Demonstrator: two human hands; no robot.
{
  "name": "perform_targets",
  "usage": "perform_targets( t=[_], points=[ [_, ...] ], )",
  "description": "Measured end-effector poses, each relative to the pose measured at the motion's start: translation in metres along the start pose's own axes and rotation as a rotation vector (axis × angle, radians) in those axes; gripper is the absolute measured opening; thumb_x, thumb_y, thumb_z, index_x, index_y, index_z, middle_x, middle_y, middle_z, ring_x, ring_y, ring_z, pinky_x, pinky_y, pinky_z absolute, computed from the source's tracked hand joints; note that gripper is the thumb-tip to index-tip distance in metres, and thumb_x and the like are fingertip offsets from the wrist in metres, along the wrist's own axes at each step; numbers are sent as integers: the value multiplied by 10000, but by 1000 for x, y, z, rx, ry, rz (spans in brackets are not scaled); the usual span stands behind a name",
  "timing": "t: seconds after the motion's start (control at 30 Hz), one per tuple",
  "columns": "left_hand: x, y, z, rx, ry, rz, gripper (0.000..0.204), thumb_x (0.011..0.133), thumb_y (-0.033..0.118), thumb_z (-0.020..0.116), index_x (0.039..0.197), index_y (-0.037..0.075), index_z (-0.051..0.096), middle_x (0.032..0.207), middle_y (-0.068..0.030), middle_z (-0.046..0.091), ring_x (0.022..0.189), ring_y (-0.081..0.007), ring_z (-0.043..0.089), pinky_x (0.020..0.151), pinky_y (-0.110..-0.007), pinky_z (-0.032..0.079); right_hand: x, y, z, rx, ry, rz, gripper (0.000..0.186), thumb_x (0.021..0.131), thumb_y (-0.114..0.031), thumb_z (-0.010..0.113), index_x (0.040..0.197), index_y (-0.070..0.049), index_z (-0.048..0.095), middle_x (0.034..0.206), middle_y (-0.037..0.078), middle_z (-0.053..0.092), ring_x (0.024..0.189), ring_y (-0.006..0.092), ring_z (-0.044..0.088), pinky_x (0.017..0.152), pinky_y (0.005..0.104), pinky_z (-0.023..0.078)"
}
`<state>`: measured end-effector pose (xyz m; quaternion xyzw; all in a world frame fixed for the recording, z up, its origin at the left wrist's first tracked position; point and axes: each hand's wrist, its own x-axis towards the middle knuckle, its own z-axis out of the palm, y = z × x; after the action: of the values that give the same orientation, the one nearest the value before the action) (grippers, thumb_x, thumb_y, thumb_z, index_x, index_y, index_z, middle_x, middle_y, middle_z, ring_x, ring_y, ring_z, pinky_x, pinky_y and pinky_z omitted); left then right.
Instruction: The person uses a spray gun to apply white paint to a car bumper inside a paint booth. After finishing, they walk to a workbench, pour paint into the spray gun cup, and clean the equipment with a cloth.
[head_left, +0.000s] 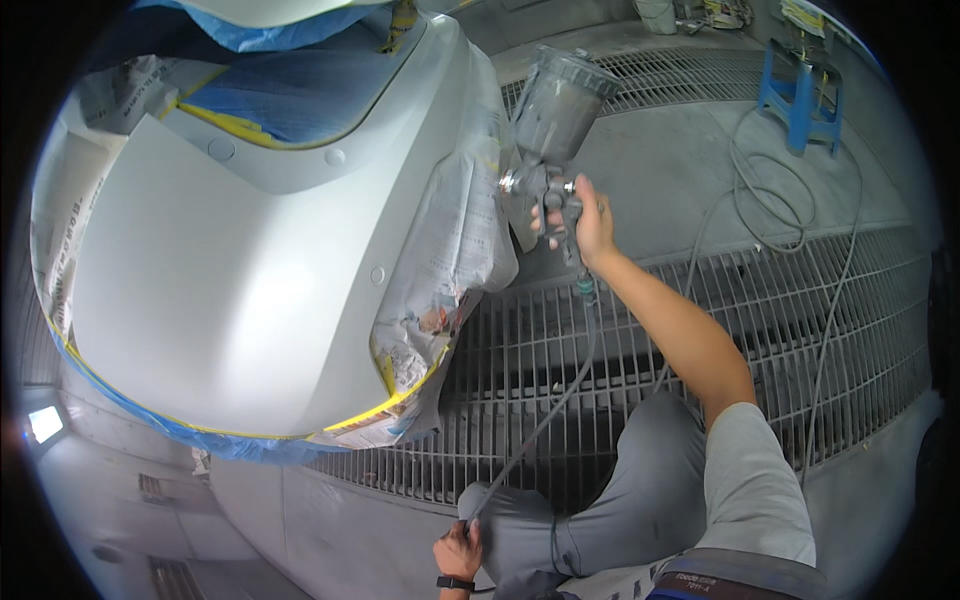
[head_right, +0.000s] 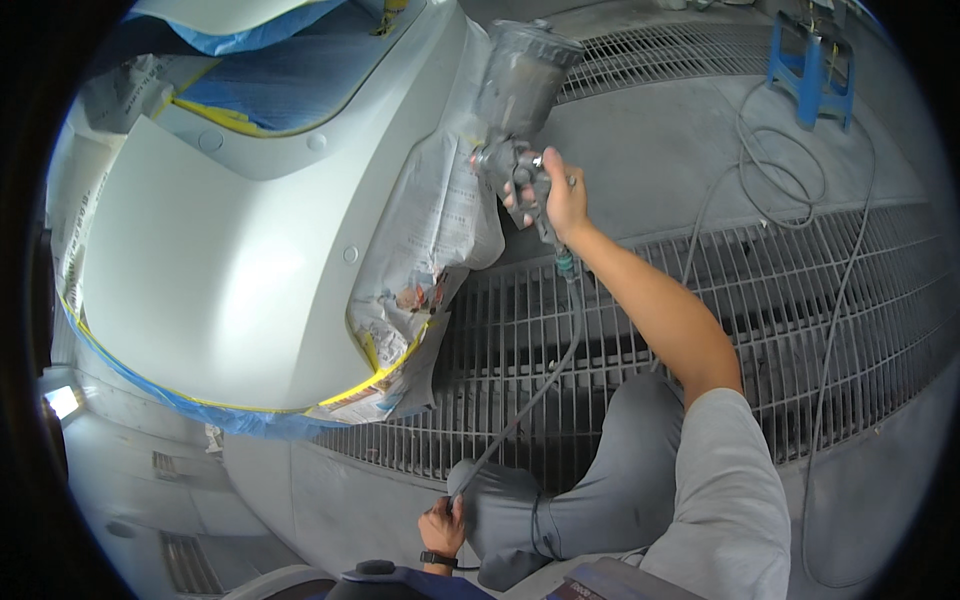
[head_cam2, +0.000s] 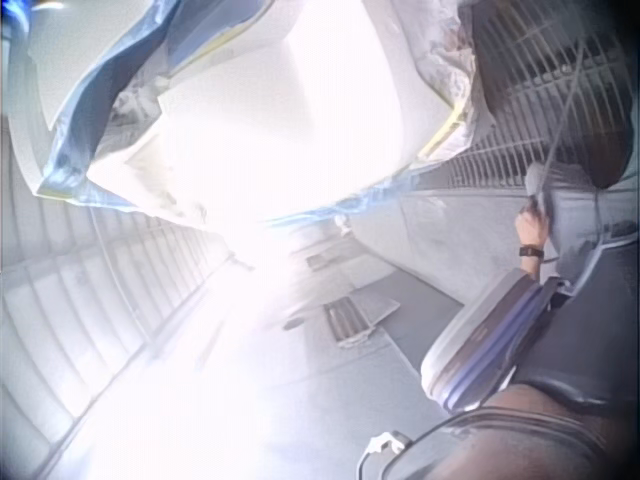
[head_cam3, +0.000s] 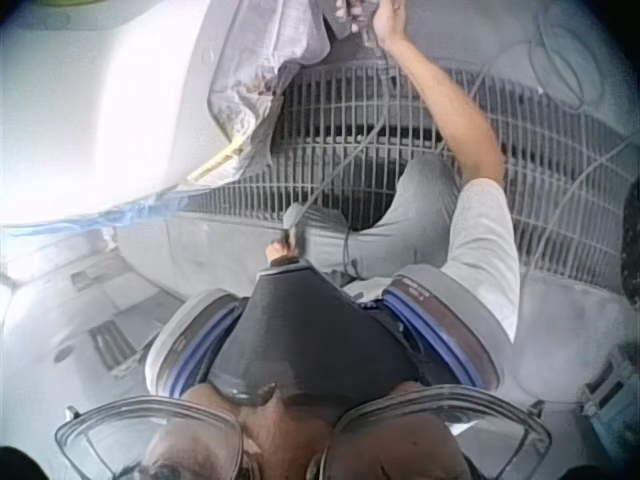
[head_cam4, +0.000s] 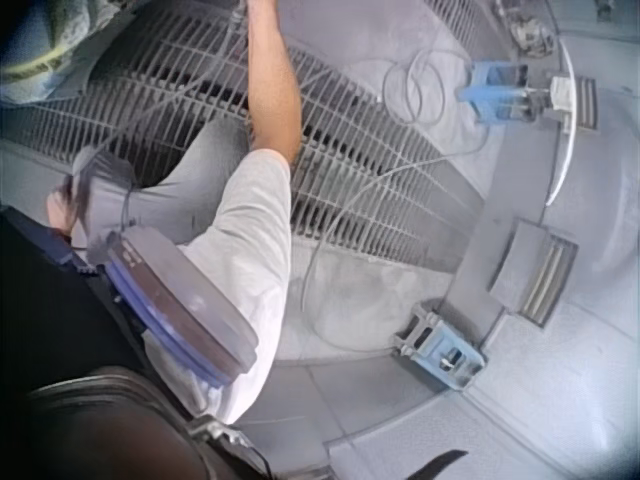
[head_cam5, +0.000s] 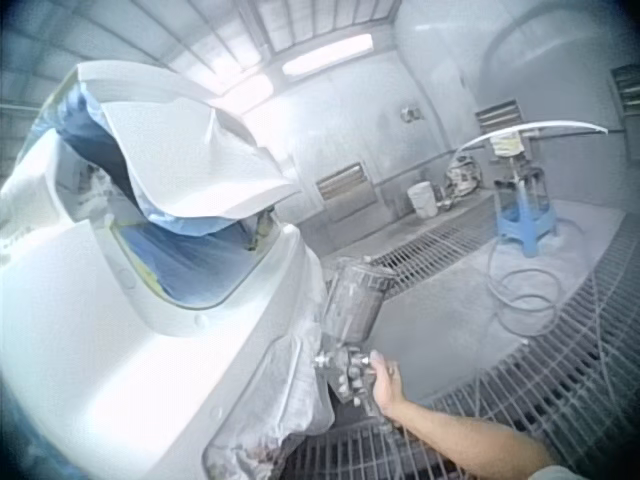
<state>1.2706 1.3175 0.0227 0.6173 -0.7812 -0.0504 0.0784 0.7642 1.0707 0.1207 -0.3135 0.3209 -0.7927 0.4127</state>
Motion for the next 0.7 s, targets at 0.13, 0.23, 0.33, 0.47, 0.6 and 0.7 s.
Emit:
perform_targets(
  t=[0.13, 0.23, 0.33, 0.47, 0.6, 0.7],
  points=[
    [12, 9, 0, 36, 3, -36, 349, 958, 360, 660, 818, 41, 665, 672, -200, 665, 626, -439, 655, 569, -508, 516, 63, 15, -27, -59, 260, -36, 639, 1070, -555, 356, 1251, -1, 620, 919, 155, 732, 735, 231, 733, 472, 316, 507],
    [26, 20, -7, 65, -25, -37, 359, 964, 377, 652, 826, 46, 662, 688, -202, 674, 643, -441, 660, 577, -514, 520, 82, 21, -37, -230, 478, -79, 542, 1042, -499, 514, 1054, 7, 705, 783, 102, 709, 578, 173, 635, 434, 317, 468],
    [45, 35, -34, 66, -73, -39, 360, 966, 398, 644, 851, 58, 668, 713, -204, 688, 677, -442, 670, 601, -525, 528, 74, 3, -37, -429, 550, -139, 490, 1032, -456, 571, 1119, -1, 732, 764, 74, 690, 475, 149, 554, 417, 318, 442],
    [73, 57, -102, 43, -289, -9, 360, 969, 428, 631, 885, 81, 678, 737, -195, 702, 719, -444, 679, 636, -535, 538, 18, -53, -32, -269, 359, 10, 540, 1044, -442, 566, 1257, 44, 668, 804, 90, 698, 566, 114, 588, 443, 269, 454],
    [81, 78, -165, 79, -500, -27, 417, 983, 482, 594, 902, 81, 677, 848, -211, 721, 835, -444, 687, 715, -538, 544, -18, -123, -26, -290, 144, -9, 534, 1072, -400, 515, 1260, 83, 640, 842, 102, 718, 644, 106, 622, 482, 257, 476],
    [79, 97, -206, 53, -649, -19, 454, 999, 501, 569, 917, 66, 671, 854, -232, 712, 856, -462, 675, 727, -553, 539, -43, -183, -11, -304, 70, 56, 527, 1081, -380, 499, 1247, 101, 635, 857, 103, 730, 662, 100, 633, 492, 255, 481]
  ],
)
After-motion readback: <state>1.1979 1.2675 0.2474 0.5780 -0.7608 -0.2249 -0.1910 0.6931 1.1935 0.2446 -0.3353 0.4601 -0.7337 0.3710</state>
